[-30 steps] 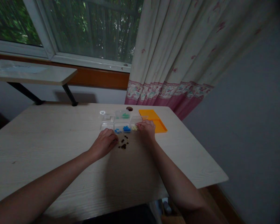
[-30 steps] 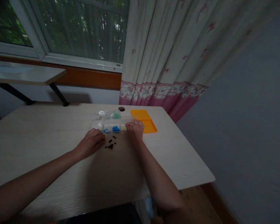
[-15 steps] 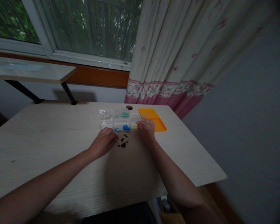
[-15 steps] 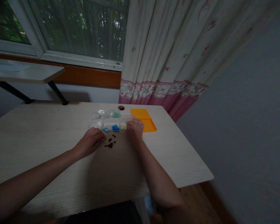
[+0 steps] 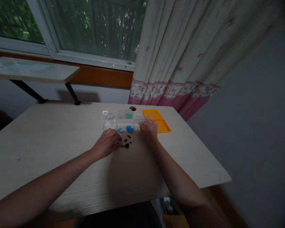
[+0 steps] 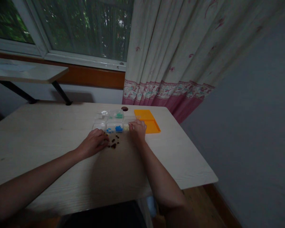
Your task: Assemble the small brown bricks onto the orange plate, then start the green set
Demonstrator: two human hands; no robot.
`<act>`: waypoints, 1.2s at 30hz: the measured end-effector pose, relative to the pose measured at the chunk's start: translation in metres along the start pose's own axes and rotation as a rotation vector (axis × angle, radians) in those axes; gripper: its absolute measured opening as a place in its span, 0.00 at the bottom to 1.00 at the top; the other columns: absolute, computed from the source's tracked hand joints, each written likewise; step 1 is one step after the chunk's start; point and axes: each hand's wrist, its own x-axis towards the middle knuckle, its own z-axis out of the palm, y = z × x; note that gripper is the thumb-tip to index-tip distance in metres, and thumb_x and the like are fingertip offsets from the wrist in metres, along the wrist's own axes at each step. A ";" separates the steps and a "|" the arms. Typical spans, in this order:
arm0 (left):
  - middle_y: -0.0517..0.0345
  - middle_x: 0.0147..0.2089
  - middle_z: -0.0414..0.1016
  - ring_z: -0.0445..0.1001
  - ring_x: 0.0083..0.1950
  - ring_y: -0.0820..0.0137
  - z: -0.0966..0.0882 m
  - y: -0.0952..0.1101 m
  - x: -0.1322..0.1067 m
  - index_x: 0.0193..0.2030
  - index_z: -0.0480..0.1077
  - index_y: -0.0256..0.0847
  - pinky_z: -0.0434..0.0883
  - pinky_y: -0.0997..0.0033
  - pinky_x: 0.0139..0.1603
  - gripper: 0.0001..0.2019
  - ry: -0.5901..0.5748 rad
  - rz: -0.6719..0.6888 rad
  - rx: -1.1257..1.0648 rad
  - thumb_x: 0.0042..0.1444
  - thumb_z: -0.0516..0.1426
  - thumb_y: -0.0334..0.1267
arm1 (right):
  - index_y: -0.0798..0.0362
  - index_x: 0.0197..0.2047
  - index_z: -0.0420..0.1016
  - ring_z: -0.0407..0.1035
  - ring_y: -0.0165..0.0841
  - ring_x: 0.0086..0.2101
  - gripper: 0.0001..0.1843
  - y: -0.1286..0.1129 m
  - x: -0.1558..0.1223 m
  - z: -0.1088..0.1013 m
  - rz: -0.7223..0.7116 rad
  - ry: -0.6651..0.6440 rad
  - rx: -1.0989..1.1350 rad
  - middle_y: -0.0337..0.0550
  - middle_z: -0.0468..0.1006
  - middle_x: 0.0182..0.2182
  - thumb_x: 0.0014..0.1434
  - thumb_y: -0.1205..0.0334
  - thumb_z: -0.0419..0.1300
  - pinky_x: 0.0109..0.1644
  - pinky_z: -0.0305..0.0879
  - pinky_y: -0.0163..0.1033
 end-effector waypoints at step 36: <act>0.52 0.39 0.68 0.66 0.45 0.64 -0.009 0.004 -0.001 0.40 0.72 0.39 0.64 0.63 0.47 0.09 0.047 0.119 -0.178 0.65 0.52 0.38 | 0.49 0.38 0.82 0.64 0.36 0.41 0.11 -0.009 -0.003 -0.001 -0.085 -0.005 0.078 0.43 0.79 0.37 0.64 0.58 0.58 0.46 0.53 0.41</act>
